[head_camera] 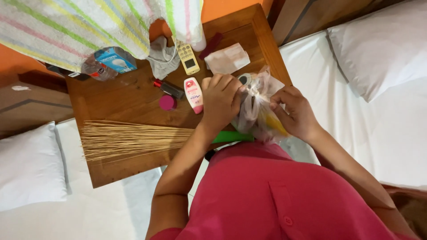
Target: The person folds a brown towel over the bed, then kneels on the tiled floor picking up scattered toys and trading cards one at a time into a plastic bag. They gather the bag, tie it closed, place it on the wooden nightstand, and set the towel on the bed.
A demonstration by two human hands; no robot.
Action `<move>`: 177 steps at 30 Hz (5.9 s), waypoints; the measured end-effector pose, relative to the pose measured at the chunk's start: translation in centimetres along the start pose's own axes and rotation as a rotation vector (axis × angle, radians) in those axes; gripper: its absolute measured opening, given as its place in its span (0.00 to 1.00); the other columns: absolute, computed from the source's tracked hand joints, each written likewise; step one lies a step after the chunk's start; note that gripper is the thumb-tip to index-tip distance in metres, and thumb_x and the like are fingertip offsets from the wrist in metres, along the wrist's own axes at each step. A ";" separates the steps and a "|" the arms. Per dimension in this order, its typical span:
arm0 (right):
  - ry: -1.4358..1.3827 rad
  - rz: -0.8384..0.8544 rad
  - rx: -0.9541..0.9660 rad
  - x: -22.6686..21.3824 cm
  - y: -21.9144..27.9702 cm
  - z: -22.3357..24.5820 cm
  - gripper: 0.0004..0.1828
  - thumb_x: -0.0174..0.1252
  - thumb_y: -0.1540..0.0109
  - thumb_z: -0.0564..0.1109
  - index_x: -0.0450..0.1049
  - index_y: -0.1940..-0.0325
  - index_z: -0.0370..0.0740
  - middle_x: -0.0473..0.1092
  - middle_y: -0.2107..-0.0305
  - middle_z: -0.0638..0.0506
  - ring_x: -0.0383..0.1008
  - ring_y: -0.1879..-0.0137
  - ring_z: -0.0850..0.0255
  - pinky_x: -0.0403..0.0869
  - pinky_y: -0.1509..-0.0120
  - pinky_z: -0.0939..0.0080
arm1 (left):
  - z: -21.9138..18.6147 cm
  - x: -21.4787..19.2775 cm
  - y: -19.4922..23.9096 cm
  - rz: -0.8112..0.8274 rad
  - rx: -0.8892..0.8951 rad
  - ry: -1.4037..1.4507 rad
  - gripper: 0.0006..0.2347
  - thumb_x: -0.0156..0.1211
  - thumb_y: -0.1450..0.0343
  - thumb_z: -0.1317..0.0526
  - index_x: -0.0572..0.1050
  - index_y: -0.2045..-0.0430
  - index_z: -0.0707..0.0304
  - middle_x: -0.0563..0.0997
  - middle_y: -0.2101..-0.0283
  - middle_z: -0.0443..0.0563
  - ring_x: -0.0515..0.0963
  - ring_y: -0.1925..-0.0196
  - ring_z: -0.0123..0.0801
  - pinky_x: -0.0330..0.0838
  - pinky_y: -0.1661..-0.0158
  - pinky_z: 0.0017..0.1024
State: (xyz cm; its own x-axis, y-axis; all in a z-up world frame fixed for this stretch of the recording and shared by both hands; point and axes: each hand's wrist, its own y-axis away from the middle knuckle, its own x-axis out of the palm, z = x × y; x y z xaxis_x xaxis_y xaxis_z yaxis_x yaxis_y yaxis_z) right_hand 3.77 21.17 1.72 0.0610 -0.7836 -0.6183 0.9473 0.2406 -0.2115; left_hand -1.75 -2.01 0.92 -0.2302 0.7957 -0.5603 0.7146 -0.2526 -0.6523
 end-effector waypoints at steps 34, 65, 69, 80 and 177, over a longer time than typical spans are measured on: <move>-0.317 -0.184 -0.070 -7.6 -11.6 -10.7 0.09 0.49 0.26 0.30 0.71 0.46 0.37 0.72 0.55 0.55 0.71 0.50 0.69 0.71 0.41 0.69 | 1.4 -4.3 9.0 -0.020 -0.621 0.303 0.07 0.60 0.26 0.62 0.77 0.59 0.66 0.77 0.51 0.57 0.80 0.51 0.44 0.75 0.51 0.35; 0.487 -0.178 -0.348 6.0 -32.3 -22.2 0.23 0.60 0.35 0.45 0.69 0.36 0.41 0.67 0.46 0.41 0.62 0.36 0.42 0.56 0.32 0.37 | -4.7 -1.0 9.9 -0.374 -0.877 -0.095 0.07 0.59 0.25 0.63 0.77 0.61 0.69 0.78 0.53 0.59 0.79 0.51 0.45 0.72 0.51 0.35; 0.358 -0.151 -0.379 3.7 -31.0 -21.0 0.27 0.64 0.35 0.53 0.70 0.34 0.41 0.66 0.45 0.38 0.61 0.38 0.41 0.58 0.33 0.38 | -4.9 -0.7 8.9 -0.363 -0.997 0.012 0.07 0.59 0.27 0.62 0.77 0.61 0.67 0.76 0.52 0.58 0.78 0.51 0.45 0.74 0.68 0.33; 0.398 -0.016 -0.310 1.7 -31.1 -22.7 0.20 0.61 0.33 0.53 0.71 0.42 0.40 0.70 0.50 0.38 0.67 0.43 0.38 0.64 0.44 0.33 | -3.8 -0.6 7.7 -0.293 -0.824 -0.091 0.07 0.61 0.26 0.63 0.77 0.60 0.67 0.78 0.53 0.57 0.79 0.51 0.45 0.72 0.50 0.36; -0.529 -0.007 0.264 5.1 -15.8 -39.5 0.28 0.53 0.31 0.32 0.50 0.30 0.39 0.65 0.43 0.43 0.71 0.40 0.57 0.79 0.43 0.59 | 22.2 22.9 2.6 -0.155 -1.434 1.145 0.19 0.54 0.25 0.59 0.61 0.39 0.60 0.74 0.41 0.58 0.81 0.46 0.47 0.81 0.52 0.43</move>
State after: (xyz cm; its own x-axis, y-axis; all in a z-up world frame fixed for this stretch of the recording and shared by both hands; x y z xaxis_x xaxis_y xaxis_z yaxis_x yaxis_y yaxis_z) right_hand -23.31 36.04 -27.97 0.1391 -0.9801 -0.1418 0.9903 0.1371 0.0237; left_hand -19.87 3.33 -24.94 -0.2705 0.8584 0.4358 0.8211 -0.0306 0.5699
